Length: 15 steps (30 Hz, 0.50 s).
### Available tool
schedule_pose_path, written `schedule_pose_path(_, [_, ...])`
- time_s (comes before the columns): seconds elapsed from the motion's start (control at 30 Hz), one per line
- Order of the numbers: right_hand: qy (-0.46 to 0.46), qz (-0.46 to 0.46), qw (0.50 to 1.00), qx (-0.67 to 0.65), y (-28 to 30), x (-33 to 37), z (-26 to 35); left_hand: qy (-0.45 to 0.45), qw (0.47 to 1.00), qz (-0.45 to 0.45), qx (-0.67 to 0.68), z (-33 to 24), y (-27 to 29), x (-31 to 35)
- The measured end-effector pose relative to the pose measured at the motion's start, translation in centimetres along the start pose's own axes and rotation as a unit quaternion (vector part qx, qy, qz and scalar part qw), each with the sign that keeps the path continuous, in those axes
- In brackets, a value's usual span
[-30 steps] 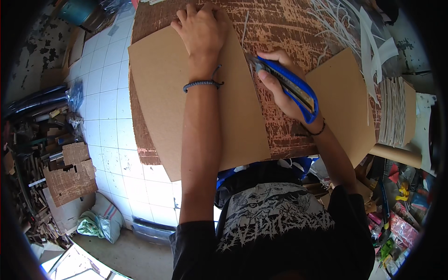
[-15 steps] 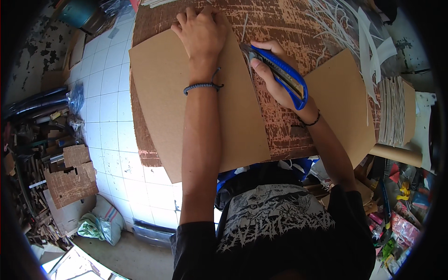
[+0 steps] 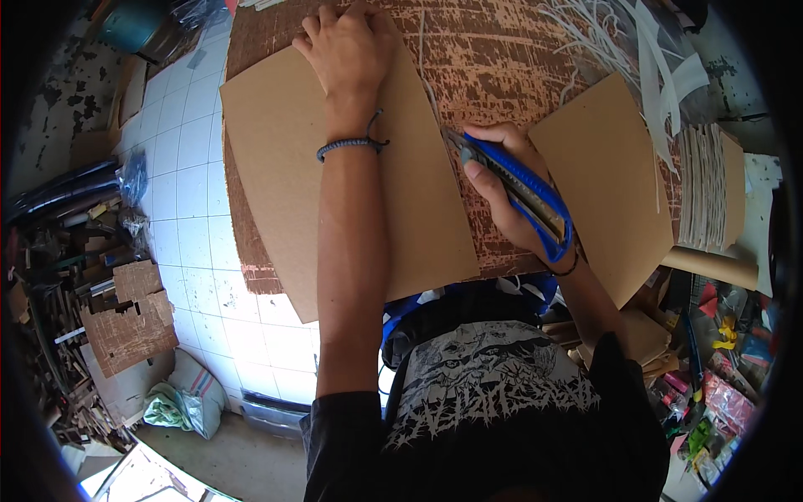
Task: The person aligns a foam sheet with cardboard boards and trims the excess foam from the edges using a utility knife.
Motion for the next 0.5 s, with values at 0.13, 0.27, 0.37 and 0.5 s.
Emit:
schedule_pose_path(0.13, [0.014,0.003,1.0,0.009,0.4,1.6,0.2,-0.007,1.0,0.017,-0.002,-0.1,-0.1,-0.1])
schedule_pose_path(0.27, [0.038,0.001,0.999,0.03,0.4,3.1,0.3,0.002,0.999,0.027,-0.026,2.0,-1.8,-0.3])
schedule_pose_path(0.37, [0.032,0.006,0.999,0.033,0.7,4.1,-0.1,-0.017,0.998,0.005,-0.058,2.2,-2.6,-0.2])
schedule_pose_path(0.5, [0.021,0.009,0.999,0.028,0.9,5.8,0.2,-0.014,0.997,0.01,-0.077,2.3,-2.8,-0.3])
Point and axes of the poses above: each hand's wrist, its own x-axis away from the middle knuckle, its own y-axis out of the back of the hand, z = x × y, the point moved 2 cm from there along -x, towards the middle knuckle, and after that the axes turned 5 degrees about -y, right-handed, at the moved point
